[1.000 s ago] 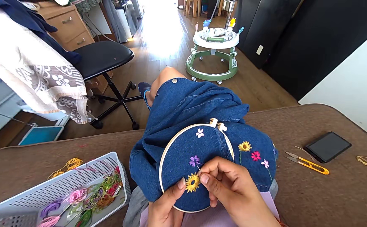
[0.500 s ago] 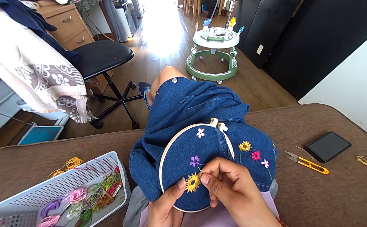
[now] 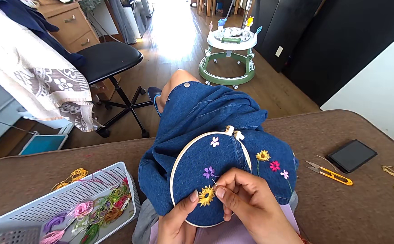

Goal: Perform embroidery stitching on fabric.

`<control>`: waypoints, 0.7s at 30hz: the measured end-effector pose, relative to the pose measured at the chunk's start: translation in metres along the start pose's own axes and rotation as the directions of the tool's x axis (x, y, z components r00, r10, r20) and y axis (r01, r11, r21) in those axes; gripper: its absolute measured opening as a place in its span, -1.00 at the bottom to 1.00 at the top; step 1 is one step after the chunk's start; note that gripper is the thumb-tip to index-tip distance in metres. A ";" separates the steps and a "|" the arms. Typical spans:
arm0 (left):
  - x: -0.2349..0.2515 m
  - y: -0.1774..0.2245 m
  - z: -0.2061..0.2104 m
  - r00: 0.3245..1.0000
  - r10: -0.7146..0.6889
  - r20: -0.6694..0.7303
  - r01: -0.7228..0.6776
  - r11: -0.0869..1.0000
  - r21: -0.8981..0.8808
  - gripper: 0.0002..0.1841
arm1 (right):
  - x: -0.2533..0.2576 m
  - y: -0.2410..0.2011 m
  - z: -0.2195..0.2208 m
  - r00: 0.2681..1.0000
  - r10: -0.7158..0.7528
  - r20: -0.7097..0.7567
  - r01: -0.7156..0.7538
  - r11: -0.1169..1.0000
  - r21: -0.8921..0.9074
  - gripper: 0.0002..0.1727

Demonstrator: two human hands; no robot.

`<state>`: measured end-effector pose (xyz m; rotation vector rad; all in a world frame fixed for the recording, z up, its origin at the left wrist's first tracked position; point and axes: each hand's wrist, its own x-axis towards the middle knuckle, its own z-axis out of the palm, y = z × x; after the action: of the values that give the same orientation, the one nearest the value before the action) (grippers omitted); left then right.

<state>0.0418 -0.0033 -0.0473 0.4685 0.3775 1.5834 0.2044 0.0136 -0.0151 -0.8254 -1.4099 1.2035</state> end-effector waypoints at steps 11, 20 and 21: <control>0.000 0.000 0.000 1.000 0.012 0.013 -0.012 1.000 0.001 -0.74 | 0.001 0.000 0.002 1.000 0.013 -0.016 -0.013 1.000 0.013 -0.96; 0.000 0.000 0.000 1.000 -0.005 -0.006 0.005 1.000 0.005 -0.73 | 0.005 0.003 0.002 0.999 -0.045 -0.025 0.043 0.997 -0.068 -0.95; 0.000 0.001 0.000 1.000 -0.015 0.000 0.015 1.000 -0.007 -0.73 | 0.005 0.005 0.002 0.998 -0.063 -0.027 0.061 0.994 -0.088 -0.94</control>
<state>0.0415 -0.0032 -0.0467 0.4596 0.3746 1.5693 0.2006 0.0193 -0.0184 -0.8499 -1.4616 1.0849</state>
